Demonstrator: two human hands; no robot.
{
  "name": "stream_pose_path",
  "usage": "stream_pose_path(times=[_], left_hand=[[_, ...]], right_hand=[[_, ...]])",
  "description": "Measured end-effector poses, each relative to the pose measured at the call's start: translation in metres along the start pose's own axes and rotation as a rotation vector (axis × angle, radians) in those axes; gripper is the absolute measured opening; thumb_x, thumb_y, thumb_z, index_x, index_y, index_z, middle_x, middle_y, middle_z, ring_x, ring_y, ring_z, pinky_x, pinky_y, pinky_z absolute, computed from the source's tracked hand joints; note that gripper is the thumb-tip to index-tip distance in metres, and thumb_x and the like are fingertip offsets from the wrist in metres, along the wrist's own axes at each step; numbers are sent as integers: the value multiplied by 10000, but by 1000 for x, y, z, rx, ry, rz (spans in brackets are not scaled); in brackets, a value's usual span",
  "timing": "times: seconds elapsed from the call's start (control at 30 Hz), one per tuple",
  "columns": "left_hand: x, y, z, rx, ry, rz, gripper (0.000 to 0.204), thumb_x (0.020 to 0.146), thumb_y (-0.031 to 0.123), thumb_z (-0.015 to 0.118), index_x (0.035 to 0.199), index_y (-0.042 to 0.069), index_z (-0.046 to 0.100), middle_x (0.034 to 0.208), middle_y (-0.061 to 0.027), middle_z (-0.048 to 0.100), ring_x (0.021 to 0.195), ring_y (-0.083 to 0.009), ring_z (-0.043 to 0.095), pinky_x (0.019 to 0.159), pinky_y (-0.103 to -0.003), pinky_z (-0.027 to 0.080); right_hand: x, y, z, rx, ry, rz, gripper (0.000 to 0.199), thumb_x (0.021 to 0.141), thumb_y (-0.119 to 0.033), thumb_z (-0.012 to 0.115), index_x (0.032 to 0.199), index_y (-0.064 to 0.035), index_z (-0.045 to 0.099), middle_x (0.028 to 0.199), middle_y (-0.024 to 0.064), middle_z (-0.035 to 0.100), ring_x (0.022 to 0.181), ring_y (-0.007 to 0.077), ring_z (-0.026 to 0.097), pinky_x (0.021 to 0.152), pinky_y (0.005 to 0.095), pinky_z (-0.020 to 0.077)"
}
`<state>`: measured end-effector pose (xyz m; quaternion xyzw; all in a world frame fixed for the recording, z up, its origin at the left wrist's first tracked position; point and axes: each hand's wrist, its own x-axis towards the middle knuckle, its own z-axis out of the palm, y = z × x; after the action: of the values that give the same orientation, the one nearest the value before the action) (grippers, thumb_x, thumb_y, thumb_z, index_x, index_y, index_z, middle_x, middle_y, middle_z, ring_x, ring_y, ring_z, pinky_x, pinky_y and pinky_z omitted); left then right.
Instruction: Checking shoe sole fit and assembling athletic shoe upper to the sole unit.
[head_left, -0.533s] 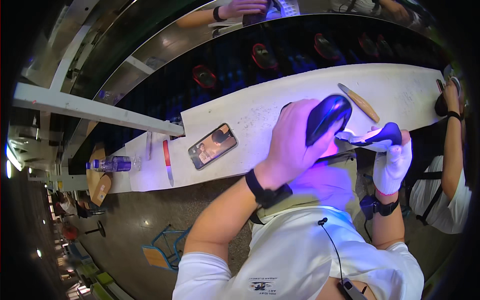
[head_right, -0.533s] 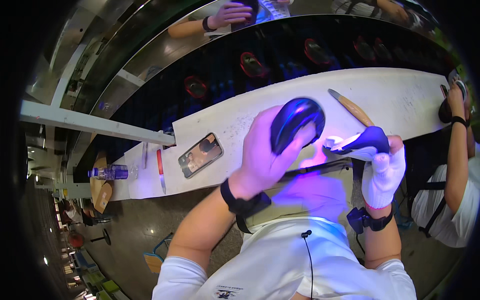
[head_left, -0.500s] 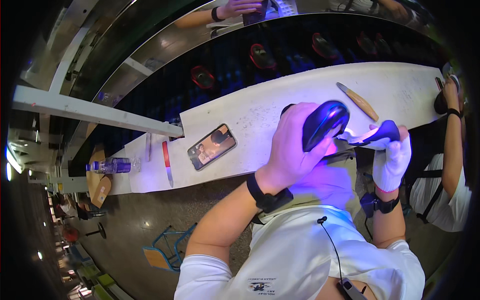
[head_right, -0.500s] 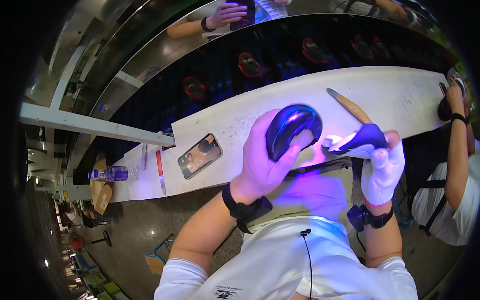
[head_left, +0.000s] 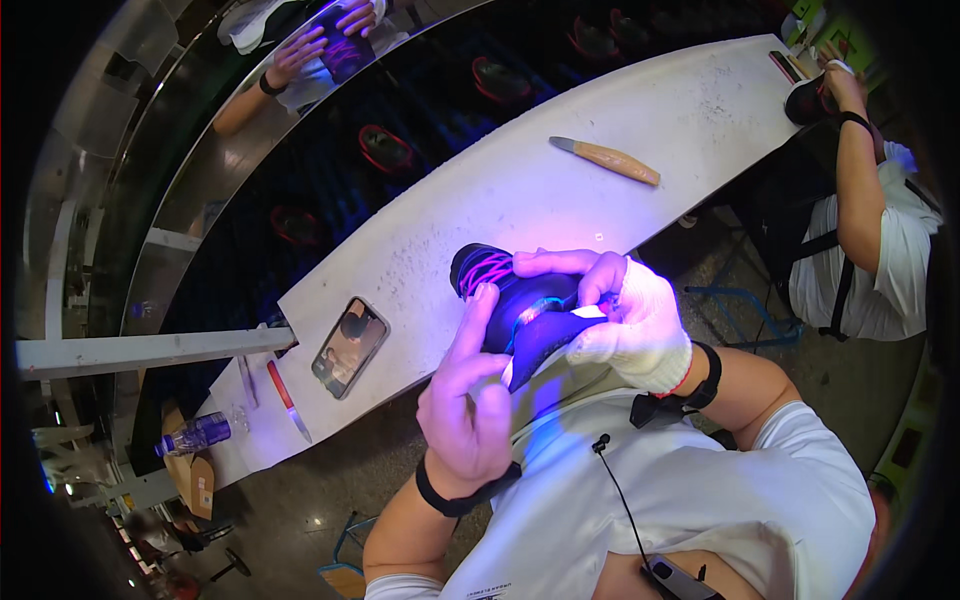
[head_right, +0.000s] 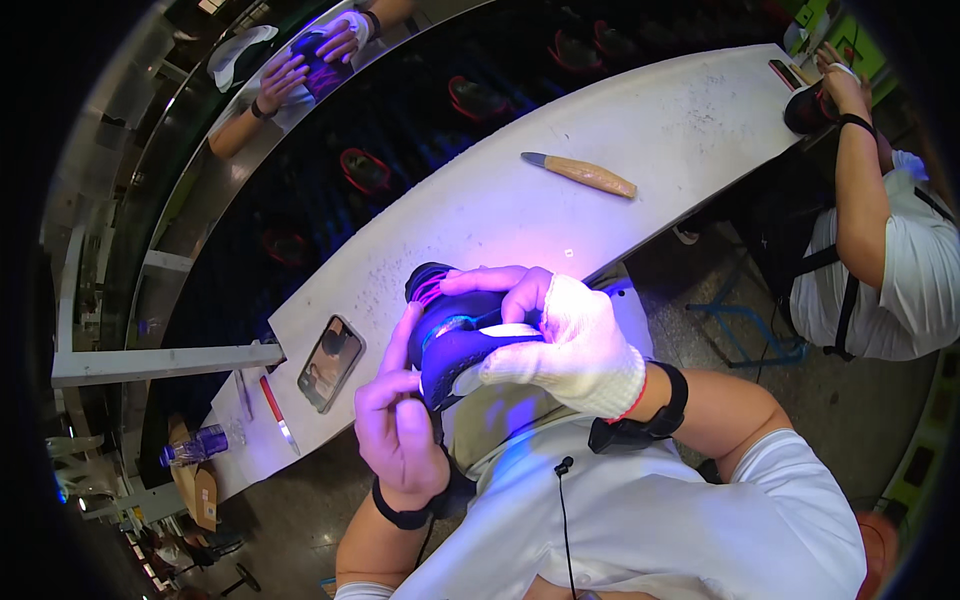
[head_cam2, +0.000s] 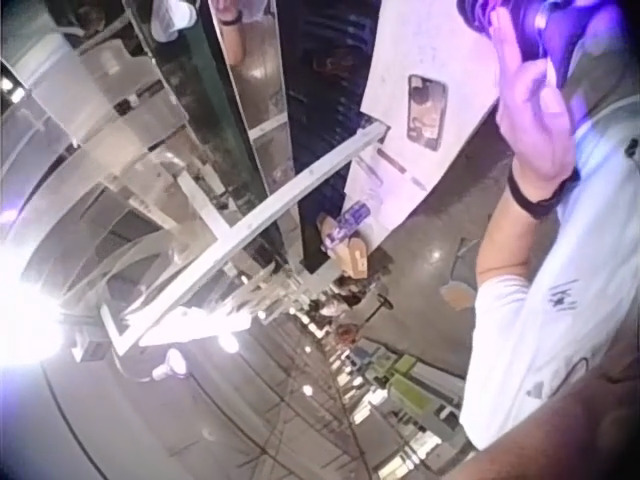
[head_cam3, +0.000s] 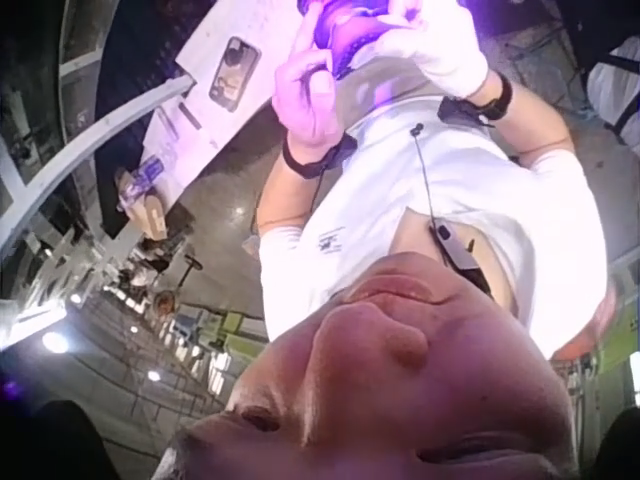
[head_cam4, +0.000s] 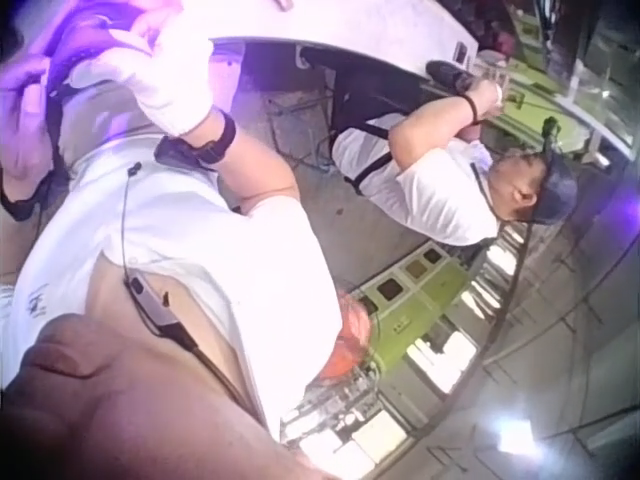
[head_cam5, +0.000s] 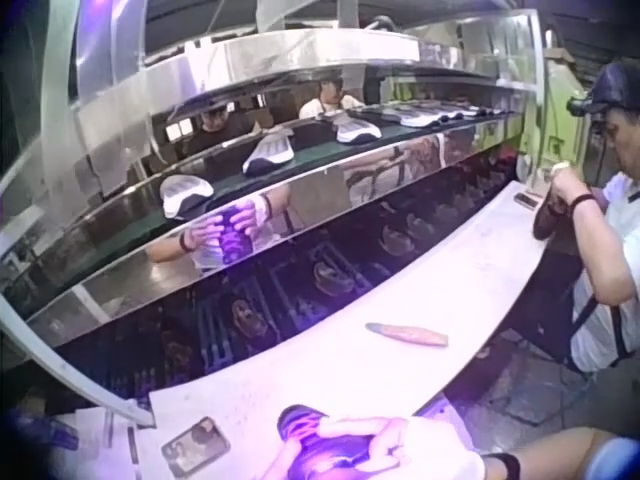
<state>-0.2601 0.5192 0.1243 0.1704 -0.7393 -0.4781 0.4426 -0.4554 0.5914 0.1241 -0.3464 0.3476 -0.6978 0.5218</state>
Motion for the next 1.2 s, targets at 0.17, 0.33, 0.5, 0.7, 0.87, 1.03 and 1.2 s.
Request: stream_pose_path(times=[0.17,0.33,0.5,0.7,0.87,1.03,1.2], left_hand=[[-27,4,21,-145,215,-106,436,1017,376,732,1076,28,477,1440,-458,529,1455,-529,479,1251,-568,275],[-34,5,24,-141,268,-95,457,984,352,777,1040,31,458,1419,-452,550,1448,-569,464,1239,-643,258],[-48,4,6,-235,210,-119,437,937,226,844,1030,63,449,1407,-433,573,1449,-568,462,1256,-654,207],[-9,16,-21,-87,-19,-107,519,934,364,832,1222,17,574,1308,-286,692,1243,-438,631,1144,-557,428],[-2,20,-32,247,-86,-68,463,1015,449,701,1147,6,679,1180,-213,740,1158,-388,625,1055,-511,475],[-14,21,-36,78,170,-182,374,1117,358,469,1140,6,596,1178,-250,700,1278,-435,604,1146,-591,429],[7,37,-79,178,-26,-380,556,907,451,808,1145,-41,710,1200,-269,740,1278,-439,649,1194,-608,397]], right_hand=[[-9,21,-4,-347,-118,-302,382,813,-98,907,979,-73,564,1407,293,643,1341,388,619,1201,563,410],[-16,32,-8,-351,-116,-374,402,786,-89,921,950,-78,554,1390,283,663,1307,399,654,1217,577,381],[-24,22,-6,-456,-200,-191,414,731,-139,976,837,-120,576,1405,238,662,1370,449,602,1229,618,340],[-10,16,-11,-671,-304,-300,375,739,-232,967,892,-94,653,1345,209,694,1298,400,664,1144,553,480],[-3,23,-1,-886,-298,-343,563,717,-298,960,1156,-67,693,1234,188,718,1149,373,731,1048,503,577],[11,84,-11,-867,-93,-684,507,647,-371,949,827,-49,601,1183,217,696,932,397,701,722,434,579],[24,92,-8,-988,-239,-691,417,635,-295,852,924,-85,637,1118,149,678,921,363,638,714,471,547]])
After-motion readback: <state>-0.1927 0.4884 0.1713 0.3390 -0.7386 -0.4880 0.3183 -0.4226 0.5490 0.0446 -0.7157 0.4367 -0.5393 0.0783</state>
